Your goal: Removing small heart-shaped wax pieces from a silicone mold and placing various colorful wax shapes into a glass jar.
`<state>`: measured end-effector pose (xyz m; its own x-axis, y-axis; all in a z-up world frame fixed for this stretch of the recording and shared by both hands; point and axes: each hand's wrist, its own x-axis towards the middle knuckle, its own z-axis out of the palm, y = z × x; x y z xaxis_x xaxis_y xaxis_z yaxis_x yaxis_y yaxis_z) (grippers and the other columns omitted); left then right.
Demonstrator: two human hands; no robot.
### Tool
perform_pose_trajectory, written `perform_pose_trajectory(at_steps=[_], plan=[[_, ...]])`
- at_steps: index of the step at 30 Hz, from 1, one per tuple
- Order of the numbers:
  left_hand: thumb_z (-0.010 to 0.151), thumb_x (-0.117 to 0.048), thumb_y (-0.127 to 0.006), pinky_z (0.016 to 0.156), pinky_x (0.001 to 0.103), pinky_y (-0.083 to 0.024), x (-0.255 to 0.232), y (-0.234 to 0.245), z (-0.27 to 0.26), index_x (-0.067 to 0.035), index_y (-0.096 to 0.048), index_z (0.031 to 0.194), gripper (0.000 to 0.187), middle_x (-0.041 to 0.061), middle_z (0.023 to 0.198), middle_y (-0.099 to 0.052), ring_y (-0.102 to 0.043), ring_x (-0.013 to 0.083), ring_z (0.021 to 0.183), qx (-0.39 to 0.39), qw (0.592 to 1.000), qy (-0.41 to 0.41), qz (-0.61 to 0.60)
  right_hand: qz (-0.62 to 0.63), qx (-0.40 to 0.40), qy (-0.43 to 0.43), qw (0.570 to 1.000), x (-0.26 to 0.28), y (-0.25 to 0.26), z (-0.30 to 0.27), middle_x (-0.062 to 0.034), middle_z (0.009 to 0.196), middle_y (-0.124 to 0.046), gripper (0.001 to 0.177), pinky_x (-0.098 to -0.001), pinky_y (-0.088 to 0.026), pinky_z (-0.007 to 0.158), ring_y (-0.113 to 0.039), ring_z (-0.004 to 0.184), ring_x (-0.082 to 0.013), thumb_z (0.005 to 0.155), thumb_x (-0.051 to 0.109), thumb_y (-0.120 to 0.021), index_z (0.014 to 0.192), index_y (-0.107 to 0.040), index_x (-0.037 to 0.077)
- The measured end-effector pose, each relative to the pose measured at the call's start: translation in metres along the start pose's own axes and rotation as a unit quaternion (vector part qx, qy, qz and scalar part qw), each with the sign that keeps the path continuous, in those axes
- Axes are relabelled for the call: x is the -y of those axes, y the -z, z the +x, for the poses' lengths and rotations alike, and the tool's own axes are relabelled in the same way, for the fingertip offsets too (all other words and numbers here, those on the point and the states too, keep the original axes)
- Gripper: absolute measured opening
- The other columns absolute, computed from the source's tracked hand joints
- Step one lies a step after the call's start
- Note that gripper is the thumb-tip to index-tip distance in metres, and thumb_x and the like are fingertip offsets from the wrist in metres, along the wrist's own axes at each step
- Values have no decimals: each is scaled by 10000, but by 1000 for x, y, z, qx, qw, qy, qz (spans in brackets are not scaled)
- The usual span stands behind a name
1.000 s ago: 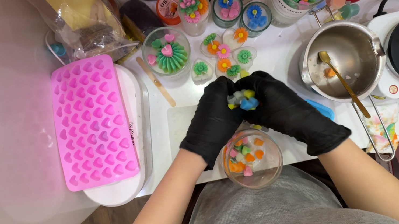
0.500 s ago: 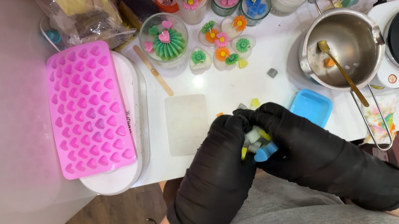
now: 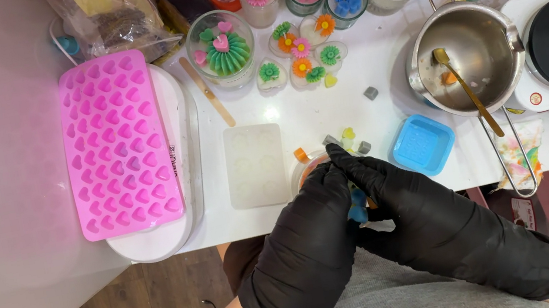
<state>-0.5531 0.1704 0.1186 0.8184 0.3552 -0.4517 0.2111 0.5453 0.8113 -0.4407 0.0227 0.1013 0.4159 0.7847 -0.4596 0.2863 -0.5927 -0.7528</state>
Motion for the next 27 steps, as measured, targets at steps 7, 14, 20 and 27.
perform_pose_trajectory(at_steps=[7, 14, 20, 27], plan=[[1014, -113, -579, 857, 312, -556, 39, 9, 4, -50, -640, 1154, 165, 62, 1025, -680, -671, 182, 963, 82, 986, -96, 110, 115, 19, 52, 992, -15, -8, -5, -71, 1623, -399, 950, -347, -531, 1025, -454, 1443, -217, 788, 0, -750, 1592, -264, 142], [921, -22, -666, 856, 366, -567, 29, 24, 6, -49, -632, 1234, 316, 144, 1086, -721, -712, 314, 1011, 42, 865, -299, 401, 21, 46, 28, 998, -40, 14, -15, -86, 1530, -523, 966, -311, -560, 990, -586, 1333, -186, 820, 110, -801, 1637, -291, 184], [932, 27, -600, 907, 390, -579, 23, 59, 40, -64, -636, 1260, 342, 165, 1157, -703, -699, 330, 1068, 28, 842, -287, 457, -183, -265, -3, 947, -72, 22, 29, -71, 1488, -629, 537, -323, -554, 1071, -657, 1375, -212, 1039, 54, -588, 1526, -494, 260], [872, -3, -562, 911, 439, -542, 85, 76, 107, -179, -521, 1463, 618, 206, 1333, -593, -610, 368, 1169, 80, 731, -279, 617, -314, -197, 114, 922, -124, 7, 61, -327, 1539, -322, 907, -505, -324, 1129, -315, 1413, -485, 788, 137, -746, 1561, -288, 16]])
